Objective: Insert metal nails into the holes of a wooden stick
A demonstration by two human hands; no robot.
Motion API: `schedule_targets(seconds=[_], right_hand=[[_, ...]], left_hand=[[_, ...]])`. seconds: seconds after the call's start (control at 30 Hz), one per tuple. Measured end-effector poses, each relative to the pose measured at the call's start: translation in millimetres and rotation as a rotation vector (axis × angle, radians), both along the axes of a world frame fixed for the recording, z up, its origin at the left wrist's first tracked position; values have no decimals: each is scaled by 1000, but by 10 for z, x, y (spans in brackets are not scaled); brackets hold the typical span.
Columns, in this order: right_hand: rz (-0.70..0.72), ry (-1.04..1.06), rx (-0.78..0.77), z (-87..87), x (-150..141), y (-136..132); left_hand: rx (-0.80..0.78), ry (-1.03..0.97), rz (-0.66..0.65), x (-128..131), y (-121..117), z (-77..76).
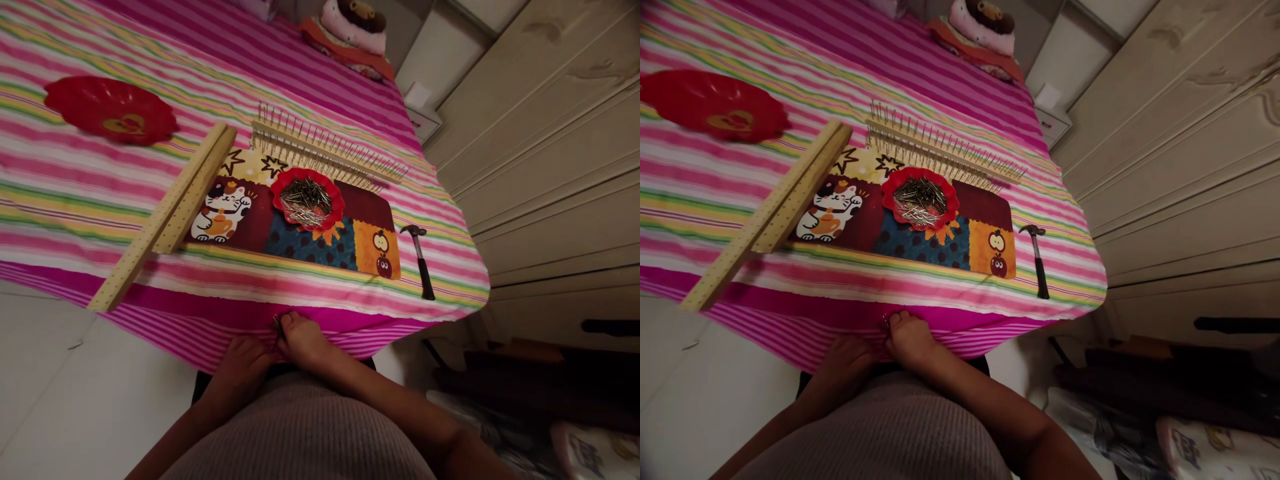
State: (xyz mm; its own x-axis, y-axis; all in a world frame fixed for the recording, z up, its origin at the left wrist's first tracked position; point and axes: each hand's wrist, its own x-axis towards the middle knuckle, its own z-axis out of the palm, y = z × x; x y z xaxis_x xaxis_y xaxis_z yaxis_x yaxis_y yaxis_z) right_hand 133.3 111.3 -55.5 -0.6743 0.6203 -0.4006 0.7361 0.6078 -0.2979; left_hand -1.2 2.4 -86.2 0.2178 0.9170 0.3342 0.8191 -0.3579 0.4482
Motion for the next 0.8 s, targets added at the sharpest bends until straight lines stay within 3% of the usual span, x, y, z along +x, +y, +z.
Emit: schedule_targets(seconds=[0.17, 0.33, 0.63, 0.8], right_hand=[[-95, 39, -93, -24, -48, 19], [-189, 193, -270, -18, 81, 196], [-444, 450, -885, -104, 271, 526], [-586, 542, -1093, -73, 300, 570]], left_hand=[[5, -29, -8, 11, 13, 18], [3, -56, 17, 17, -7, 9], [28, -125, 32, 8, -14, -25], [33, -100, 31, -4, -13, -6]])
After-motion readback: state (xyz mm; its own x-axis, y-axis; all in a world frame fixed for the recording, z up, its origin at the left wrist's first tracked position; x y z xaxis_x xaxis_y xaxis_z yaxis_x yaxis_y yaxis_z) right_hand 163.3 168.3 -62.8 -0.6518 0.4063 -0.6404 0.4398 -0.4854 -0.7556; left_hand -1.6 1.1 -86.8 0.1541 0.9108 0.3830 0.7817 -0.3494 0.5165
